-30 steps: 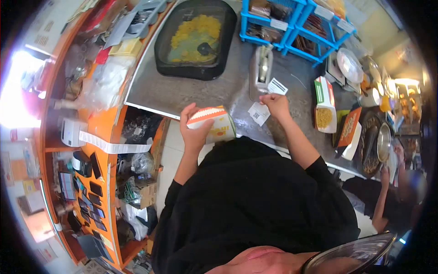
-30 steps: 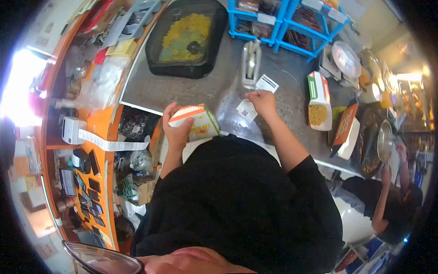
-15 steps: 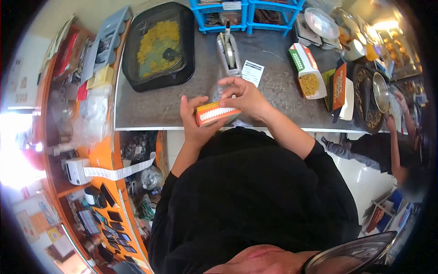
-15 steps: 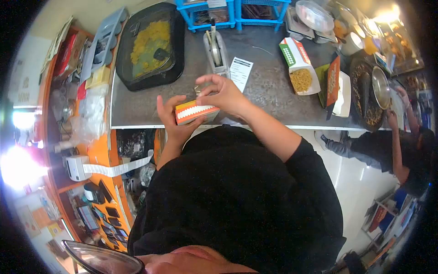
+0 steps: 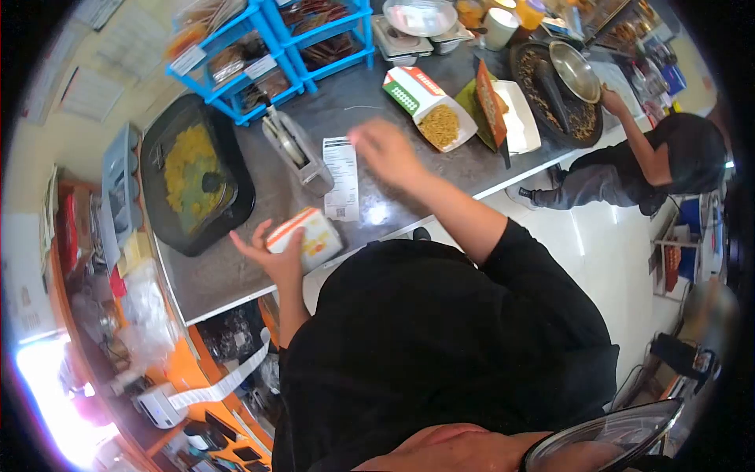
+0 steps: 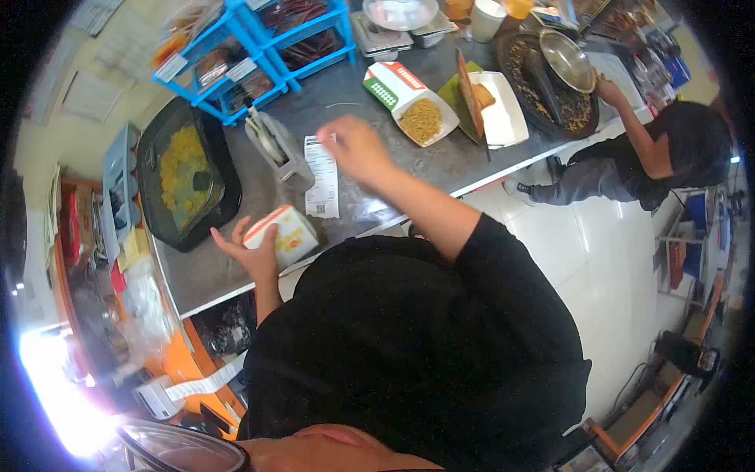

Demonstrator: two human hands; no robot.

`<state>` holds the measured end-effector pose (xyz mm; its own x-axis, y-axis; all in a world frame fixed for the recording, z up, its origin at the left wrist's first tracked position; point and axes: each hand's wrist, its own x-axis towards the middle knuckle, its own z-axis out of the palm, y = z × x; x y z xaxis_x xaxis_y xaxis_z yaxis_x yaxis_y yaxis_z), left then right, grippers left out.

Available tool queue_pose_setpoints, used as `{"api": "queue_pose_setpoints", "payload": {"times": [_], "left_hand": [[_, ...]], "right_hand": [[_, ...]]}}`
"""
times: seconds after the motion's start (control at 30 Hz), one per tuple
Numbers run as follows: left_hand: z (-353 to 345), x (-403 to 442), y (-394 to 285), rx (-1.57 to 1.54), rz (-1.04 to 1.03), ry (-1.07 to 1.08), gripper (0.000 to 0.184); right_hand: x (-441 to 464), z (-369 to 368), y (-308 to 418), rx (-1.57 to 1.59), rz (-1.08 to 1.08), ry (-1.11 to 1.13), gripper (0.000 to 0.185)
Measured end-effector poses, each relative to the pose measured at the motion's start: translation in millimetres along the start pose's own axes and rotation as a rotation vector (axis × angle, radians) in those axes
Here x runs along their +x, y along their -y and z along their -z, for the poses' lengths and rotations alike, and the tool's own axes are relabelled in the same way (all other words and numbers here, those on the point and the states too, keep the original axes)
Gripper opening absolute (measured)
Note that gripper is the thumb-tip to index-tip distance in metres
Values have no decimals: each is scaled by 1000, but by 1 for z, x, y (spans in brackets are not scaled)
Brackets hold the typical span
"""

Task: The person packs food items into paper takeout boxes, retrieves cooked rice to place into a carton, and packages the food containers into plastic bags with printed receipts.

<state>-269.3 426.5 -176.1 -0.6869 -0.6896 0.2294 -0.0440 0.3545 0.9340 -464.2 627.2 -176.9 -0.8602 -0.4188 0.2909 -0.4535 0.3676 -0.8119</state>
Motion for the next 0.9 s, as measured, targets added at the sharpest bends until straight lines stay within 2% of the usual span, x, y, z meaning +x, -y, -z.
{"api": "queue_pose_setpoints", "payload": {"times": [0.03,0.07,0.1,0.17,0.2,0.27,0.3,0.43,0.6,0.67,0.73,0.77,0.87,0.9], "left_hand": [[3,6,16,77,82,-51,119],[5,11,30,107,103,-65,118],[6,16,45,134,124,-80,116],[12,27,76,241,205,-115,111],[10,29,73,377,85,-147,110],[7,33,60,645,-154,-219,106],[2,34,44,561,-254,-172,107],[-33,21,8,235,-264,48,109],[-83,1,-18,90,-384,430,108],[-94,-4,-38,172,-377,648,87],[-110,-11,-59,340,-715,1061,53],[-114,-18,-61,241,-723,1072,29],[-113,-31,-41,56,-605,1126,30],[-111,-36,-40,4,-492,1102,30]], "right_hand": [[15,17,-8,-101,-7,-110,22],[25,28,-13,-372,-19,-240,26],[34,31,-34,-627,7,-294,35],[48,34,-65,-835,-111,-321,38],[53,33,-77,-933,-170,-331,39],[59,31,-95,-976,-199,-196,37],[58,30,-101,-997,-216,-121,36],[17,38,-70,-883,19,40,33],[-63,86,-35,-445,273,410,25],[-81,107,-29,-336,247,500,25],[-98,120,-32,-216,228,557,27],[-106,127,-35,-172,208,536,28],[-112,133,-40,-97,150,511,28],[-114,131,-38,-79,128,520,28]]}}
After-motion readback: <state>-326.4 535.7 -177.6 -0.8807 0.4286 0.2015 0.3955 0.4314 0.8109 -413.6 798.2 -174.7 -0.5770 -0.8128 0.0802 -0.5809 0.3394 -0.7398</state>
